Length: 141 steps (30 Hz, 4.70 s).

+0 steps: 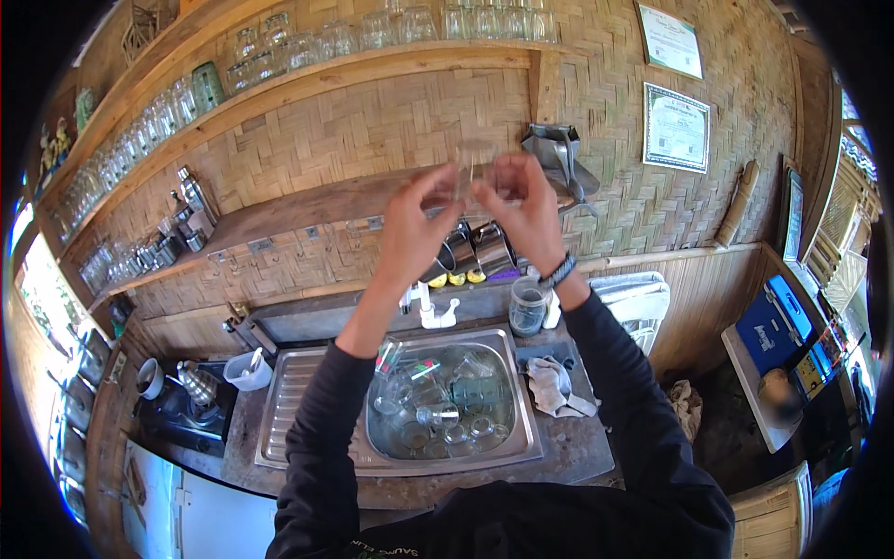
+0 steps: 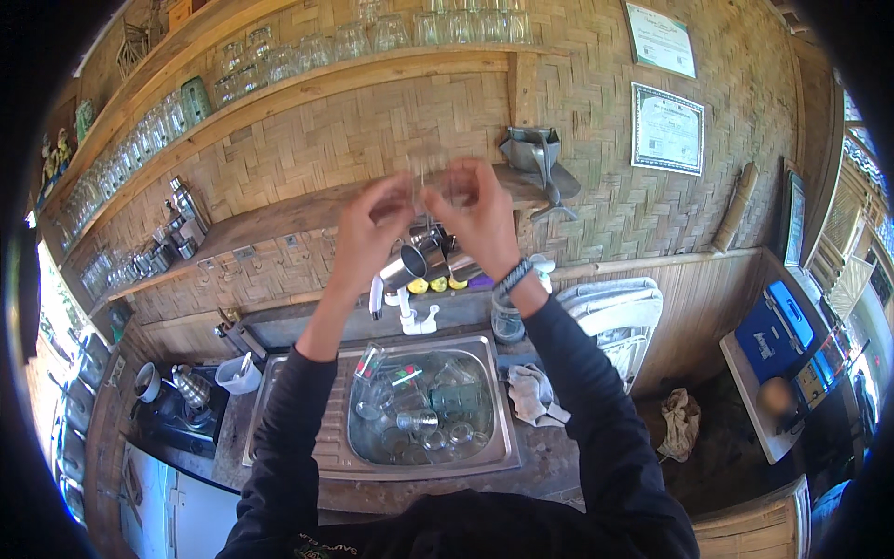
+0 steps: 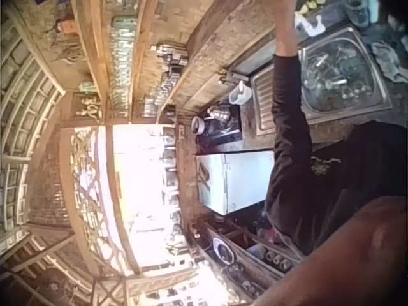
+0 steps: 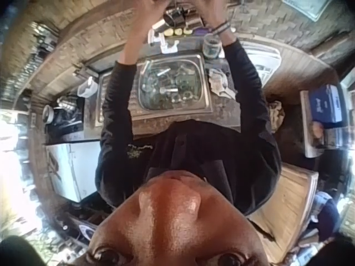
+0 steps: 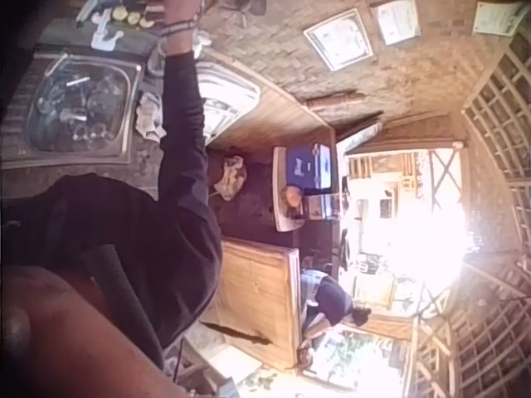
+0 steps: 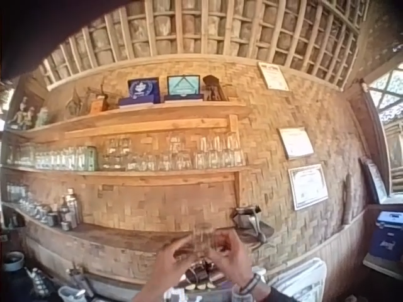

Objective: Washing, drying, and shelving small glasses in a restaurant service area.

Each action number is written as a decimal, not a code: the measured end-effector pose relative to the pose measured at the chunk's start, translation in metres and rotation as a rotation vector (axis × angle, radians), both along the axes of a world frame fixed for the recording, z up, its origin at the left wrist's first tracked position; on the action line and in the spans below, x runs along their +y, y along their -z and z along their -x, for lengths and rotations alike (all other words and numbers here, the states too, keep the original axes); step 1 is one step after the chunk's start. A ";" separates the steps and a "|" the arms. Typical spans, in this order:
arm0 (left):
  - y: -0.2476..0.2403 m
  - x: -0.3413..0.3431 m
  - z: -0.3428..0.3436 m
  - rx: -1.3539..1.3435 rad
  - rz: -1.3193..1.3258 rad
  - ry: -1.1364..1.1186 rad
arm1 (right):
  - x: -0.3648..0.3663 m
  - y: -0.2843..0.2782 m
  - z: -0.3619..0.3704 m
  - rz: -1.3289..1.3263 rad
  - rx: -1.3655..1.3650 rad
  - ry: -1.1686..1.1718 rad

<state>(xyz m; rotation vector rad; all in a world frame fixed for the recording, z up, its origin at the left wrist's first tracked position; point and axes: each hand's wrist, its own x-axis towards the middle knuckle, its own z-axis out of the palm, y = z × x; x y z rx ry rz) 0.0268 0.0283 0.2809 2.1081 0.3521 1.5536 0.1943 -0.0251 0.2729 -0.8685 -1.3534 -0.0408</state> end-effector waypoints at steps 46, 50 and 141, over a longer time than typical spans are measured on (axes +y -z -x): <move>-0.247 0.201 -0.106 0.287 -0.198 -0.523 | 0.208 -0.239 -0.089 0.097 -0.210 0.391; -0.245 0.207 -0.110 0.288 -0.191 -0.515 | 0.214 -0.242 -0.094 0.136 -0.248 0.441; 0.411 -0.120 0.136 0.962 0.552 -0.342 | -0.109 0.385 0.077 0.931 -0.186 -0.350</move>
